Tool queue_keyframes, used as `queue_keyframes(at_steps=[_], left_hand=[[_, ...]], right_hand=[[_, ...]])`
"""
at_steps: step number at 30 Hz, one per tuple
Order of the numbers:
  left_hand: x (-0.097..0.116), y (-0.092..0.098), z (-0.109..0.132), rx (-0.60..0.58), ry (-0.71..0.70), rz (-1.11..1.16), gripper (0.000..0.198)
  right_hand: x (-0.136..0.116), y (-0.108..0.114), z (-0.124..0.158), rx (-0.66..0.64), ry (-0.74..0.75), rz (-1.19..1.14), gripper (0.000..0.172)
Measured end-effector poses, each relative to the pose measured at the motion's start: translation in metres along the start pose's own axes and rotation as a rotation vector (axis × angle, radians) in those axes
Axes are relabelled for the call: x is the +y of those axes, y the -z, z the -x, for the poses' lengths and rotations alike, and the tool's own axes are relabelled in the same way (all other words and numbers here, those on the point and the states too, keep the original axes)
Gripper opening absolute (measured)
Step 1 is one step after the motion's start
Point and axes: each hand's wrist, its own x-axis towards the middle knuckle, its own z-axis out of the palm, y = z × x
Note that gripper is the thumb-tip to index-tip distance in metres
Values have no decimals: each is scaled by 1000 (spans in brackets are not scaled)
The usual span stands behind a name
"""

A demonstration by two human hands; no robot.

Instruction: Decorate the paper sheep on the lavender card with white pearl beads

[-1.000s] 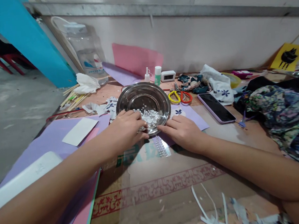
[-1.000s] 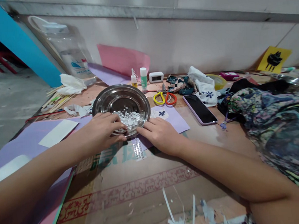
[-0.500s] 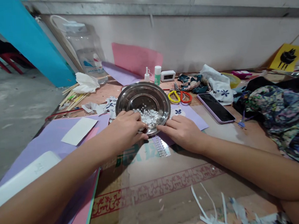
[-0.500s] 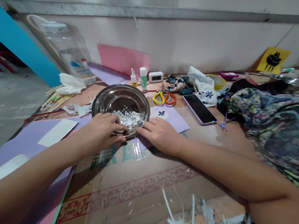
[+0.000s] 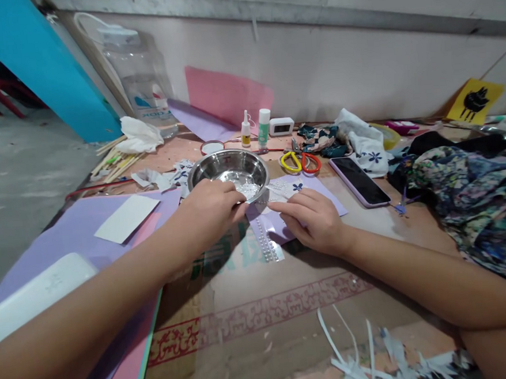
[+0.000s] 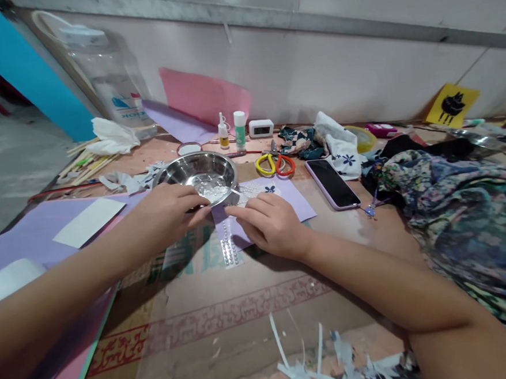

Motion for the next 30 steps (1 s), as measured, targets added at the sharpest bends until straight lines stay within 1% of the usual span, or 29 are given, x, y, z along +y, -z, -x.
queue_keyframes(at_steps=[4,10,16,19,21,24,26,27,30], left_hand=[[-11,2,-3,-2,102,23,27],[-21,4,-1,24,203,43,34],[-21,5,-1,4,273,108,34],[-22,6,-1,13,328,151,32],[-22,7,-1,34,330,153,31],[-15,7,-1,137,276,155,28],[-4,6,0,201,221,248,26],[3,5,1,212,204,338,25],[25,-1,3,147,206,692,21]], right_hand=[[0,3,0,68,-82,-114,26],[1,3,0,109,-207,-210,25],[2,1,1,69,-211,-247,26],[3,1,1,62,-203,-246,26],[3,1,0,63,-194,-244,25],[4,0,0,60,-182,-238,23],[5,-1,0,60,-164,-225,19],[5,-2,0,66,-148,-216,17],[5,-6,2,92,-92,-184,10]])
